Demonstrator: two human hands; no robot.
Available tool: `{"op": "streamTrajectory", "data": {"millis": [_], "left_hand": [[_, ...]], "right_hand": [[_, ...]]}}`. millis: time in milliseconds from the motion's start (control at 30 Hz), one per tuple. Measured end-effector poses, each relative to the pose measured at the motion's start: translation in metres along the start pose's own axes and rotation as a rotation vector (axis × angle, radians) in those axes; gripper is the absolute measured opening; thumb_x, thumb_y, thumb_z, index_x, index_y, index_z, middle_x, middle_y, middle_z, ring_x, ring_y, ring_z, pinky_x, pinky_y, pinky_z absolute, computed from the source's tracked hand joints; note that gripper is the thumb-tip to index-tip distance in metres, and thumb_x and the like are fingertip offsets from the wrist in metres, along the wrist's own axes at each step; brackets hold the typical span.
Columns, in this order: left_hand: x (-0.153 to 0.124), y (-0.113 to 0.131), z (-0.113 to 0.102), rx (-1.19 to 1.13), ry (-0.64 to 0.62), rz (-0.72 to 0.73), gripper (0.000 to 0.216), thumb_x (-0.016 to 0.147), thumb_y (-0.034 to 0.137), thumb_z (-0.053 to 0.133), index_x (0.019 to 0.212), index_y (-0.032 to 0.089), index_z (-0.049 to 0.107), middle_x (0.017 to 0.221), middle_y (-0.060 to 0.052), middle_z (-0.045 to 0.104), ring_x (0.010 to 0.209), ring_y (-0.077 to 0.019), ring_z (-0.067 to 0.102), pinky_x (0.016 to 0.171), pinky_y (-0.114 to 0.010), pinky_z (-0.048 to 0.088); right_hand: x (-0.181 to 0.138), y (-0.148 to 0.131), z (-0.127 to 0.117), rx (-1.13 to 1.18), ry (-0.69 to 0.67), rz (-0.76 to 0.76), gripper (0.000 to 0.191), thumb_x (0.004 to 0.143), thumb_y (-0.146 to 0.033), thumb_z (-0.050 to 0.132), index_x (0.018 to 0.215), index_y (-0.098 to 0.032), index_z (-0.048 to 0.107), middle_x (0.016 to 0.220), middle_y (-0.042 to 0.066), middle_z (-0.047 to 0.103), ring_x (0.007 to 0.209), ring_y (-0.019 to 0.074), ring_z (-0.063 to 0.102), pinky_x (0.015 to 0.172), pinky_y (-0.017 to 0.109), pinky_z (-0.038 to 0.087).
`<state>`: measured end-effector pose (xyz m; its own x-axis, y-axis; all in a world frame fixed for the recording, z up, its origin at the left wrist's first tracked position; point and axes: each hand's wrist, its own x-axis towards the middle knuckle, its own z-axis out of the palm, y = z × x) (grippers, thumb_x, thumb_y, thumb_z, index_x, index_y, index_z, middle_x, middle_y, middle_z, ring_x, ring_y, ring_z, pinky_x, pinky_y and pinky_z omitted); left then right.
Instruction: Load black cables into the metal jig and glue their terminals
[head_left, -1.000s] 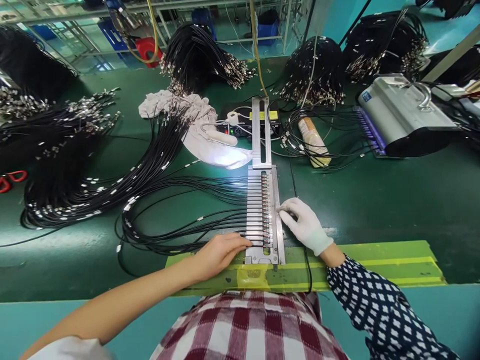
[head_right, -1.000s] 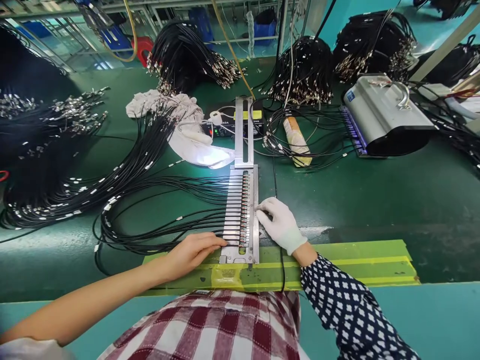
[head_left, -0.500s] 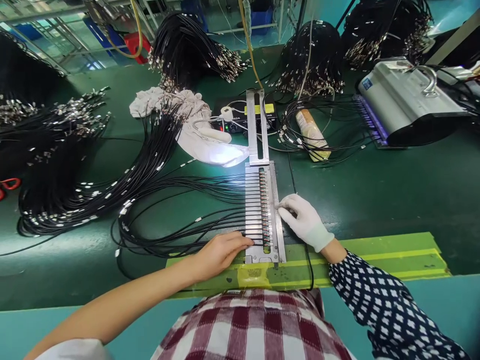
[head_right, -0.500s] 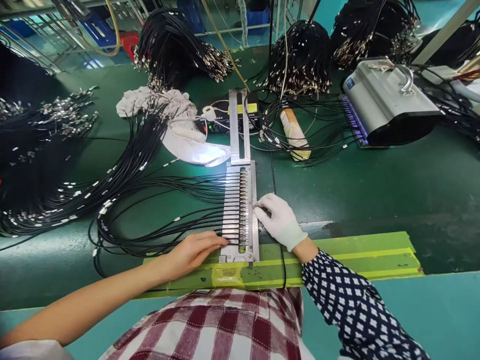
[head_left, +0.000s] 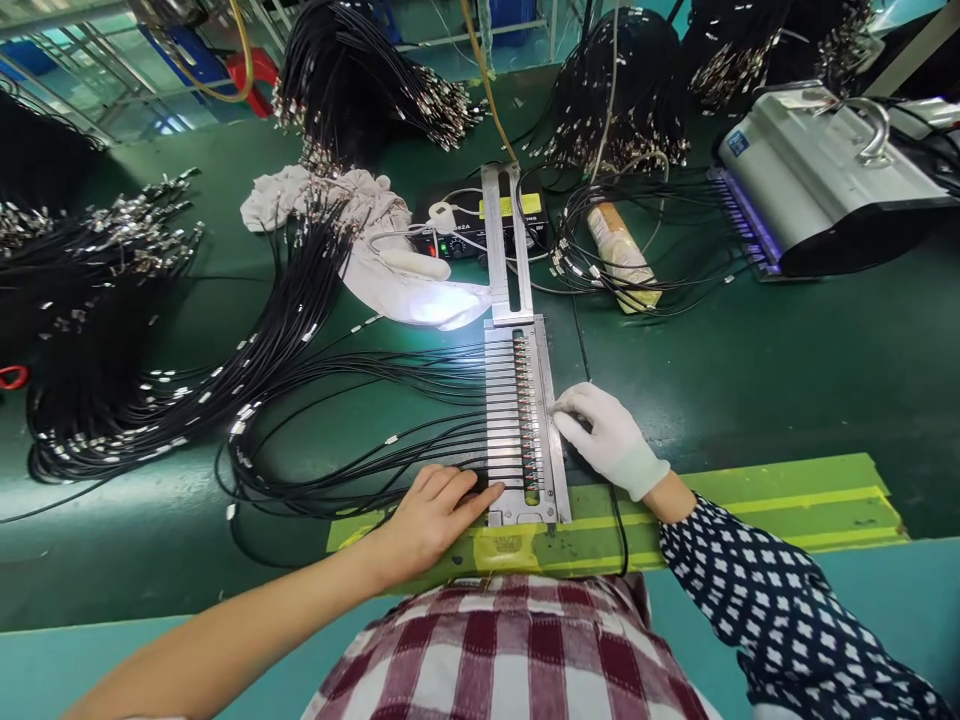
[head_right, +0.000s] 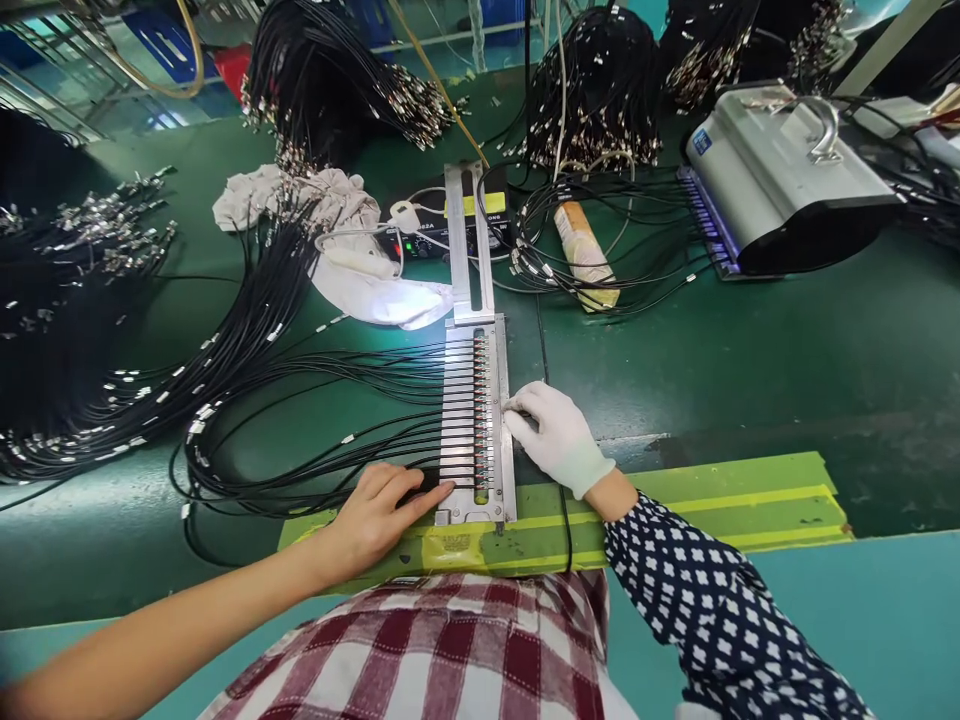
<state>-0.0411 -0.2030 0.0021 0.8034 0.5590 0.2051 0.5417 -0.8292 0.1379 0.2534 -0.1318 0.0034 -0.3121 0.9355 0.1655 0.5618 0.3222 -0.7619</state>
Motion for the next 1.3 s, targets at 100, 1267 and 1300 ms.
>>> {"op": "streamTrajectory", "data": {"millis": [100, 1267, 1300], "left_hand": [[0.002, -0.001, 0.000, -0.006, -0.029, 0.050, 0.044, 0.094, 0.005, 0.036, 0.136, 0.010, 0.050, 0.095, -0.010, 0.064, 0.083, -0.0197, 0.053, 0.078, -0.035, 0.042], [0.112, -0.007, -0.014, -0.043, -0.084, 0.233, 0.018, 0.096, 0.015, 0.037, 0.088, 0.020, 0.053, 0.079, -0.003, 0.061, 0.069, -0.0184, 0.052, 0.063, -0.032, 0.036], [0.120, -0.011, -0.016, -0.041, -0.076, 0.237, 0.021, 0.097, 0.016, 0.036, 0.087, 0.020, 0.054, 0.078, -0.003, 0.060, 0.069, -0.0181, 0.052, 0.063, -0.031, 0.036]], "right_hand": [[0.001, 0.000, 0.000, 0.008, 0.001, 0.015, 0.013, 0.094, -0.024, 0.054, 0.088, -0.022, 0.066, 0.095, 0.006, 0.066, 0.092, 0.0213, 0.062, 0.083, 0.037, 0.049], [0.136, 0.037, -0.030, 1.704, 0.367, 0.605, 0.044, 0.089, -0.062, 0.057, 0.108, -0.022, 0.058, 0.104, 0.008, 0.066, 0.089, 0.0170, 0.069, 0.055, 0.022, 0.058], [0.137, 0.037, -0.037, 1.715, 0.372, 0.588, 0.045, 0.089, -0.064, 0.056, 0.107, -0.022, 0.058, 0.103, 0.007, 0.066, 0.086, 0.0170, 0.069, 0.054, 0.022, 0.058]]}}
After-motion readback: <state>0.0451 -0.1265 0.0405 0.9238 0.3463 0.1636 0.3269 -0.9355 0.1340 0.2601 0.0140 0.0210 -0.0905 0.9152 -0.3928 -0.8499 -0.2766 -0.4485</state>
